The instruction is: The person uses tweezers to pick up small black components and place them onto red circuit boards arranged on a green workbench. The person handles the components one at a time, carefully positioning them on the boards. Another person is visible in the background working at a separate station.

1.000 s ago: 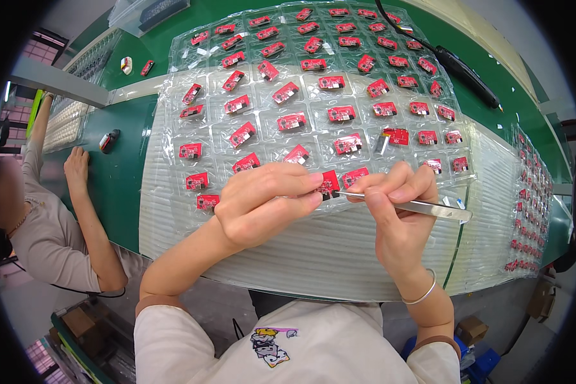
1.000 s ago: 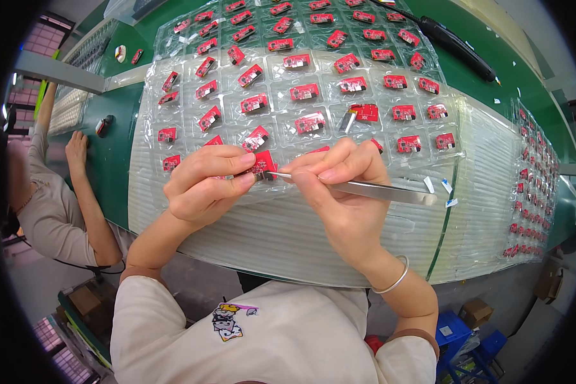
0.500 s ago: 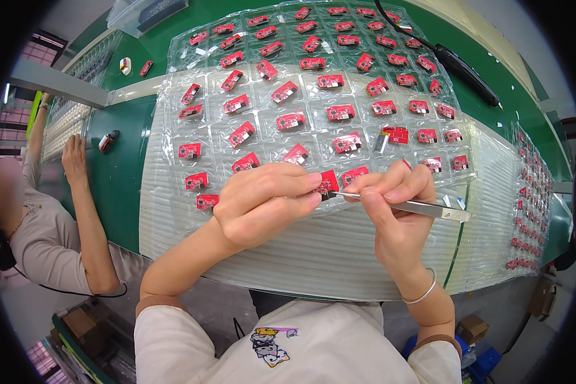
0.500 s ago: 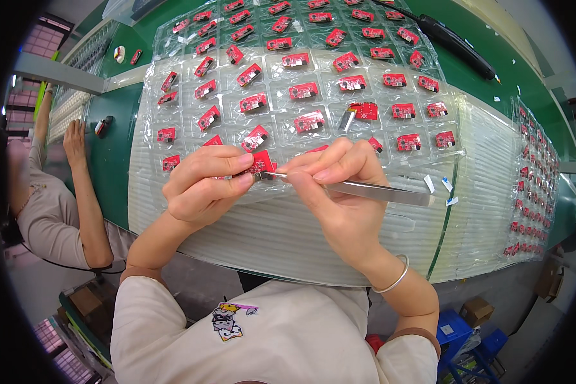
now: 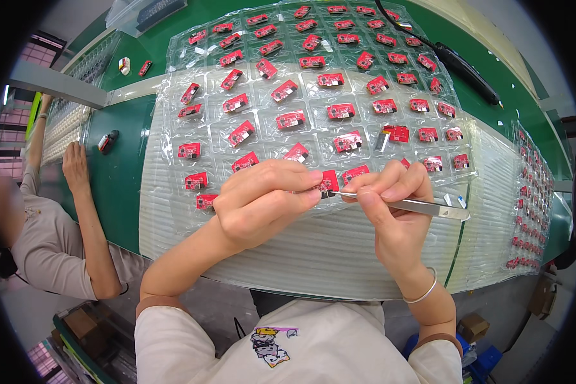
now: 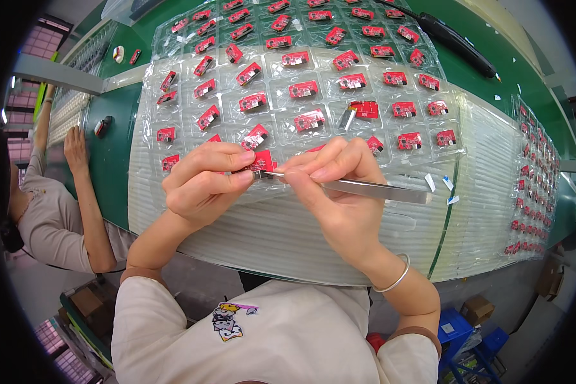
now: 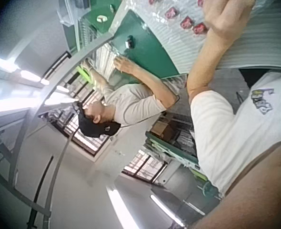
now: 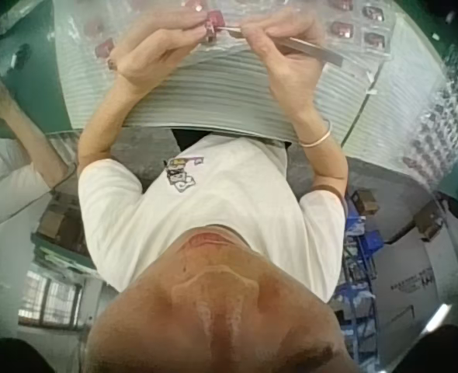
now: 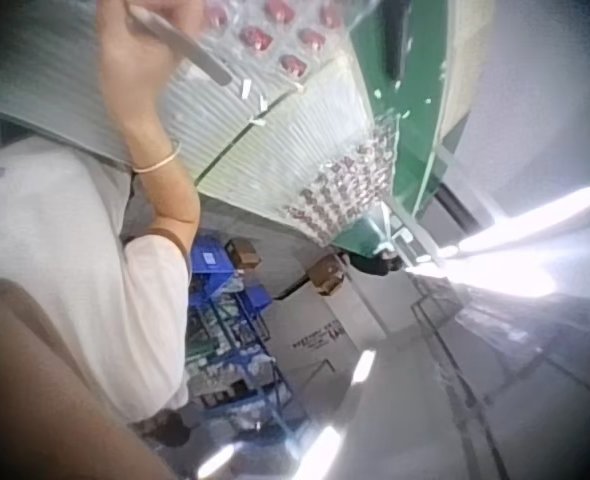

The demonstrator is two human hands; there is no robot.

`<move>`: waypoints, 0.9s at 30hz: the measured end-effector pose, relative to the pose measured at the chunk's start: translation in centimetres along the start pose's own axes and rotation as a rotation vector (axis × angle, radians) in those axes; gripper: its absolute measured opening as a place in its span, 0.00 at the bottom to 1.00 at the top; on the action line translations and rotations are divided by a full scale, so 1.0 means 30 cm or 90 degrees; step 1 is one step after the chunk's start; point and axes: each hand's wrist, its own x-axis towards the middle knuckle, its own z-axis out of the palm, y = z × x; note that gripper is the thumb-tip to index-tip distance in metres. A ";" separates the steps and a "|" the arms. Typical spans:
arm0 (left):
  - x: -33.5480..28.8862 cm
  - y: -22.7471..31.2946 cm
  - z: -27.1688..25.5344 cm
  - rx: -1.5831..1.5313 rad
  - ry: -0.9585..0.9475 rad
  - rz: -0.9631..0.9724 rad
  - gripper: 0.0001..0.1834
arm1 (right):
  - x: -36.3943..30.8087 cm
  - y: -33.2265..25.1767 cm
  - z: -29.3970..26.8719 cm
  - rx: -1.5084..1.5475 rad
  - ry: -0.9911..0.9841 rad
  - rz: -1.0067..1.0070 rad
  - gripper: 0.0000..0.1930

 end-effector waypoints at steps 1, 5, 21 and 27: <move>0.000 0.000 0.001 0.001 -0.001 -0.004 0.07 | 0.000 0.001 -0.002 -0.005 -0.003 -0.001 0.13; -0.006 0.001 0.005 -0.032 0.013 -0.041 0.08 | 0.005 0.001 -0.010 -0.012 0.003 -0.018 0.13; 0.000 0.017 -0.017 -0.092 -0.044 -0.161 0.14 | 0.007 -0.004 0.005 0.009 0.037 -0.020 0.12; 0.085 -0.109 -0.145 0.086 -0.001 -0.322 0.06 | 0.000 -0.016 -0.011 -0.020 0.113 -0.002 0.12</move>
